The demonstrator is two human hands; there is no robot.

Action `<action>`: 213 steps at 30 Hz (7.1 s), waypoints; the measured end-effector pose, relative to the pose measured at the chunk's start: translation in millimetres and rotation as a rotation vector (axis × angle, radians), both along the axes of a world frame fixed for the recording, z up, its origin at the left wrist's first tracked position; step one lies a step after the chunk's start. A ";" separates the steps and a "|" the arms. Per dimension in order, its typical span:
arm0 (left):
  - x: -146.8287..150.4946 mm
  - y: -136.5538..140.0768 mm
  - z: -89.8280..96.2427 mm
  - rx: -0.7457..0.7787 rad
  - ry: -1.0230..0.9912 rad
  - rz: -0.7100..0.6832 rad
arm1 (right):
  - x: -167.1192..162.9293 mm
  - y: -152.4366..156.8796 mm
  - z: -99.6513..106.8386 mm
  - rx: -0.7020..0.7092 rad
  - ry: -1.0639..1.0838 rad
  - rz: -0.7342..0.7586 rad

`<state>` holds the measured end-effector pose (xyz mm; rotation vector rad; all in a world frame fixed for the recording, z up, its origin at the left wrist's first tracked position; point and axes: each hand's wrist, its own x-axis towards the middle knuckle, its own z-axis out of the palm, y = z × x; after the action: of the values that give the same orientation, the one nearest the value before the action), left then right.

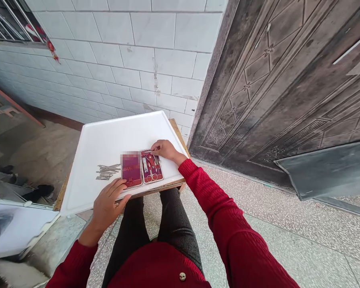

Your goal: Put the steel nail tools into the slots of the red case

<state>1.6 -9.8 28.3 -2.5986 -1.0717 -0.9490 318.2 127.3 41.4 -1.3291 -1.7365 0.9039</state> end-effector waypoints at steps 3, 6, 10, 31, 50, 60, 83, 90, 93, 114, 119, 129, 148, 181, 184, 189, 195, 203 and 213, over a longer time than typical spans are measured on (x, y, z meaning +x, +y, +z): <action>-0.4 -0.8 -1.0 -0.021 -0.002 0.009 | 1.7 -0.2 -0.6 0.103 -0.100 0.010; -0.8 -1.2 -2.7 -0.029 -0.010 0.017 | 9.4 -2.0 3.0 0.222 -0.213 0.049; -1.3 -1.4 -3.7 -0.036 -0.017 0.021 | 21.8 -0.8 7.4 0.298 -0.256 -0.023; -0.2 -3.4 -4.4 -0.070 -0.051 0.007 | -8.7 -18.2 26.8 -0.017 -0.631 -0.271; -1.4 -6.8 -6.6 -0.100 -0.033 0.023 | -30.5 41.1 31.2 -0.157 -0.081 -0.419; -0.7 -5.8 -6.5 -0.074 -0.033 0.012 | -16.2 11.7 25.9 0.098 -0.119 -0.338; -0.5 -5.2 -10.0 -0.155 -0.044 0.016 | -68.9 -57.5 49.2 -0.104 -0.842 -0.051; -0.5 -4.9 -9.8 -0.168 -0.046 0.017 | -68.6 -67.2 58.0 -0.206 -0.758 0.018; -0.7 -4.8 -10.3 -0.185 -0.043 0.020 | -58.6 -75.1 57.3 -0.360 -0.523 0.059; -0.9 -4.9 -10.8 -0.104 -0.017 0.027 | 0.3 4.3 39.2 0.012 -0.761 -0.200; -0.9 -4.7 -11.3 -0.116 -0.036 0.016 | 0.2 -18.3 38.2 0.073 -0.539 -0.241; 0.9 -4.4 -9.3 -0.091 -0.031 0.004 | -1.5 -60.2 23.4 -0.041 -0.381 -0.151; 1.8 -3.9 -8.1 -0.053 -0.011 0.005 | -20.7 -106.8 33.2 -0.097 -0.487 -0.189; 0.7 -3.2 -10.4 -0.085 -0.025 -0.003 | -15.7 -86.9 69.6 -0.575 -0.438 0.521; 0.3 -3.1 -10.5 -0.075 -0.020 -0.005 | 2.6 -77.8 71.7 -0.588 -0.361 0.393; 0.2 -3.5 -10.1 -0.067 -0.011 -0.003 | 33.0 -42.4 67.9 -0.536 -0.400 0.142; 0.0 -3.6 -9.3 -0.062 -0.024 -0.005 | 33.3 -24.6 46.6 -0.454 -0.429 0.022; 0.0 -3.1 -9.2 -0.068 -0.032 -0.012 | 14.7 -9.6 29.6 -0.227 -0.444 -0.143; -0.9 -3.7 -9.6 -0.087 -0.038 -0.007 | -1.2 14.3 35.1 -0.182 -0.523 -0.303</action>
<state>0.7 -13.5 18.7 -2.6649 -1.1388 -0.9787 317.0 141.6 76.5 -2.0232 -1.7815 0.5811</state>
